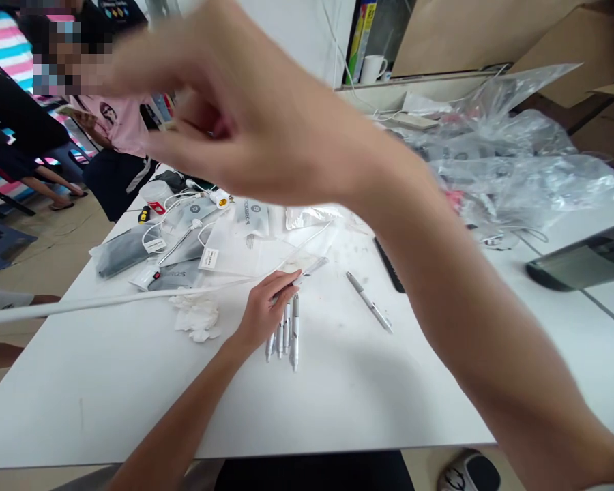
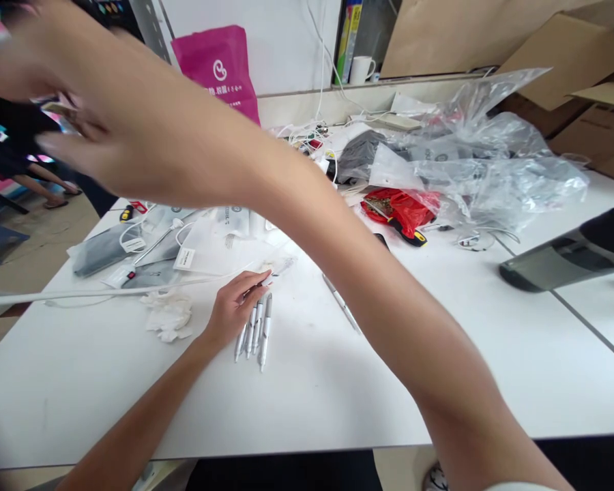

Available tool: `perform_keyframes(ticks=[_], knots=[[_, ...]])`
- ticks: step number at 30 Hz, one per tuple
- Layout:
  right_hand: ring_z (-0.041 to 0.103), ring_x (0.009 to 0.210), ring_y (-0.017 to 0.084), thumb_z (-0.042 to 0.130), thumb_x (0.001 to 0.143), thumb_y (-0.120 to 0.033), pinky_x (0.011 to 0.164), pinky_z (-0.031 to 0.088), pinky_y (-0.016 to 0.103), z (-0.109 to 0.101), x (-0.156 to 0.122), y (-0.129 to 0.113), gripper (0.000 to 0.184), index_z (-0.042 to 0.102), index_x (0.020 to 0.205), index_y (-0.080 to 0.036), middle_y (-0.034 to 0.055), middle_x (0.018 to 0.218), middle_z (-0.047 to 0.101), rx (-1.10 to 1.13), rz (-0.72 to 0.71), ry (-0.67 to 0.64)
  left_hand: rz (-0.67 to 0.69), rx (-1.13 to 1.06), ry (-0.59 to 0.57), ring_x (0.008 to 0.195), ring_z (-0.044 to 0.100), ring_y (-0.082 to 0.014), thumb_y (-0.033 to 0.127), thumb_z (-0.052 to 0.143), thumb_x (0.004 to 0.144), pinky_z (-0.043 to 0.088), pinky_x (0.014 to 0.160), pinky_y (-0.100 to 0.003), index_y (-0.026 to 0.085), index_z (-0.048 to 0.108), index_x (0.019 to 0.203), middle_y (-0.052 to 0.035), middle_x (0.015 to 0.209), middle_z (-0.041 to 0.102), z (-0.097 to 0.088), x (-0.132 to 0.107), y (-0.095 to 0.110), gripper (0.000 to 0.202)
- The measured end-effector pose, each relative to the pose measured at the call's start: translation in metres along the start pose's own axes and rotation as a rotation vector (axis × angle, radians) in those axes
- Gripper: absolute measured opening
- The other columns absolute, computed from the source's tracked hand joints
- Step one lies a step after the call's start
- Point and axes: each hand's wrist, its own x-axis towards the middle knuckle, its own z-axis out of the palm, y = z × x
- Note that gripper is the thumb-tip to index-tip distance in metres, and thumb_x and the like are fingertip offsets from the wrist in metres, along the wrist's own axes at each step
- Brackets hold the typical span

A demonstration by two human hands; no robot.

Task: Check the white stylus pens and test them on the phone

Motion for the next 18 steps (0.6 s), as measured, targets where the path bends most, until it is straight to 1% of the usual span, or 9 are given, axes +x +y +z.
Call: perform_keyframes(ticks=[1,2,4,6,8,10,12,14,18], knots=[[0.071,0.114,0.008,0.013,0.112,-0.034,0.087,0.056,0.027,0.008,-0.014,-0.001,0.064,0.064,0.138,-0.007,0.0006,0.115,0.066,0.207,0.151,0.002,-0.006,-0.013,0.009,0.109,0.074,-0.0203,0.031,0.066,0.107,0.058,0.100,-0.032,0.022,0.078,0.132,-0.0094,0.122,0.079,0.000,0.001,0.001,0.030],[0.074,0.104,0.009,0.031,0.114,-0.035,0.092,0.059,0.030,0.020,-0.032,-0.003,0.049,0.060,0.148,-0.013,-0.0013,0.106,0.069,0.351,0.266,0.017,-0.018,-0.027,0.021,0.110,0.074,-0.0208,0.031,0.067,0.106,0.058,0.101,-0.033,0.022,0.079,0.130,-0.0094,0.123,0.079,0.000,0.001,0.001,0.029],[0.076,0.102,0.020,0.053,0.111,-0.043,0.098,0.062,0.042,0.052,-0.082,-0.013,0.046,0.065,0.146,-0.015,0.0055,0.106,0.073,0.414,0.389,0.063,-0.049,-0.055,0.054,0.112,0.075,-0.0221,0.033,0.069,0.105,0.059,0.103,-0.034,0.022,0.081,0.127,-0.0093,0.123,0.080,-0.001,0.002,0.003,0.027],[0.073,0.116,0.032,0.066,0.105,-0.047,0.105,0.059,0.052,0.085,-0.137,-0.028,0.046,0.066,0.144,-0.022,0.0130,0.124,0.074,0.428,0.451,0.068,-0.079,-0.077,0.063,0.114,0.076,-0.0229,0.033,0.071,0.104,0.059,0.103,-0.035,0.022,0.082,0.124,-0.0087,0.123,0.081,-0.001,0.001,0.005,0.025],[0.071,0.120,0.033,0.066,0.106,-0.040,0.103,0.058,0.053,0.110,-0.181,-0.044,0.039,0.065,0.142,-0.024,0.0157,0.132,0.071,0.532,0.503,0.057,-0.091,-0.084,0.048,0.113,0.076,-0.0225,0.033,0.073,0.103,0.060,0.100,-0.033,0.024,0.082,0.123,-0.0077,0.123,0.082,0.000,0.000,0.007,0.024],[0.072,0.109,0.027,0.058,0.110,-0.033,0.094,0.061,0.045,0.126,-0.208,-0.059,0.025,0.068,0.132,-0.025,0.0145,0.123,0.071,0.661,0.556,0.090,-0.093,-0.083,0.024,0.111,0.077,-0.0220,0.033,0.074,0.103,0.062,0.096,-0.032,0.024,0.083,0.123,-0.0071,0.121,0.082,0.000,-0.002,0.007,0.024],[0.072,0.101,0.025,0.054,0.112,-0.031,0.088,0.061,0.042,0.133,-0.218,-0.070,0.020,0.071,0.122,-0.027,0.0128,0.115,0.070,0.716,0.597,0.126,-0.096,-0.086,0.018,0.107,0.078,-0.0217,0.033,0.075,0.101,0.064,0.095,-0.033,0.024,0.082,0.124,-0.0071,0.120,0.082,0.000,-0.002,0.005,0.026],[0.072,0.099,0.024,0.054,0.112,-0.030,0.085,0.061,0.040,0.136,-0.221,-0.078,0.021,0.071,0.123,-0.027,0.0127,0.115,0.070,0.741,0.609,0.104,-0.090,-0.069,0.019,0.107,0.079,-0.0221,0.032,0.078,0.099,0.065,0.095,-0.034,0.023,0.081,0.124,-0.0082,0.124,0.080,0.000,-0.002,0.003,0.027],[0.073,0.098,0.023,0.052,0.113,-0.029,0.084,0.062,0.040,0.138,-0.223,-0.084,0.022,0.068,0.128,-0.026,0.0116,0.115,0.072,0.795,0.609,0.075,0.054,0.044,0.024,0.120,0.076,-0.0271,0.030,0.082,0.096,0.065,0.096,-0.037,0.021,0.083,0.106,-0.0110,0.121,0.081,-0.002,0.002,0.001,0.014]])
